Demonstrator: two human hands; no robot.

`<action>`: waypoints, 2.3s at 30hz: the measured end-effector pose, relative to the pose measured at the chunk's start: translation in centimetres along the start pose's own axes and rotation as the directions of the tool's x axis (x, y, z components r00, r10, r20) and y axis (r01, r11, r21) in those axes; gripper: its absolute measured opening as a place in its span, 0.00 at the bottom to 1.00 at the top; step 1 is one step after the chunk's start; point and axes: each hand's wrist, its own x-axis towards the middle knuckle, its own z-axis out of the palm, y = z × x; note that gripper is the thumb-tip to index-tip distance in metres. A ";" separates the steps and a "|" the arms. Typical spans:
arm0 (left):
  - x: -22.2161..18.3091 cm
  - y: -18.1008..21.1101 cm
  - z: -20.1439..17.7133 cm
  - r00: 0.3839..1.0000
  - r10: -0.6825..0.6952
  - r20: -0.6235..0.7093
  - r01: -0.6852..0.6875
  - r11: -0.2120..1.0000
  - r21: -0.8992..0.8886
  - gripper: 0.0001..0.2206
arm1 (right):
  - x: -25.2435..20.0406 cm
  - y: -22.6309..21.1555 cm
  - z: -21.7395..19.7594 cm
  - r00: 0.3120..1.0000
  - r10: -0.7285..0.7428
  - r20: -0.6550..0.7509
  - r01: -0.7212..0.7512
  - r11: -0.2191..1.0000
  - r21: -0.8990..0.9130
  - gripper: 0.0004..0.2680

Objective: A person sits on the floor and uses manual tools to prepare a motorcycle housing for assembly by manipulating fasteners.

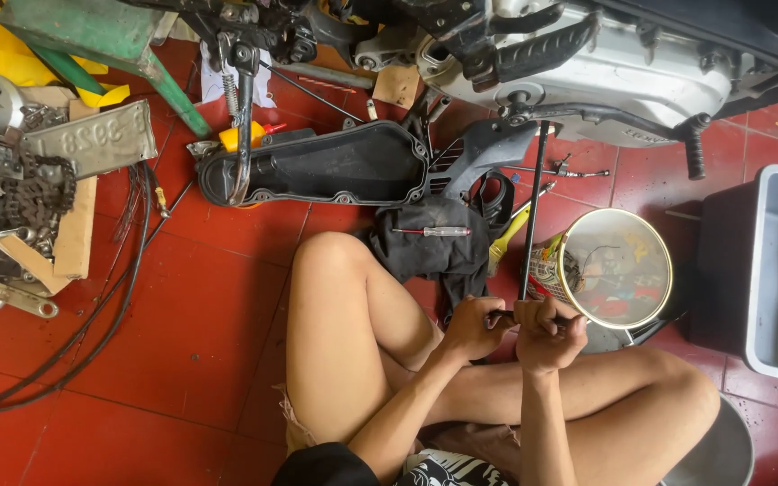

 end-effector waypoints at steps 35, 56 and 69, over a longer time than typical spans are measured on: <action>0.6 1.0 -1.9 0.987 0.140 -0.074 -0.110 0.944 0.311 0.18 | -0.2 -0.2 -0.4 0.991 0.093 -0.093 -0.073 0.977 0.198 0.21; -0.4 3.5 -2.1 0.972 0.202 -0.120 -0.168 0.955 0.243 0.27 | 0.8 -2.9 1.7 0.988 0.103 -0.119 -0.089 0.989 0.116 0.20; -3.5 4.3 -1.6 0.983 0.126 0.134 -0.075 0.940 -0.334 0.22 | -5.0 -7.2 2.9 0.979 0.196 0.055 -0.201 0.973 0.109 0.21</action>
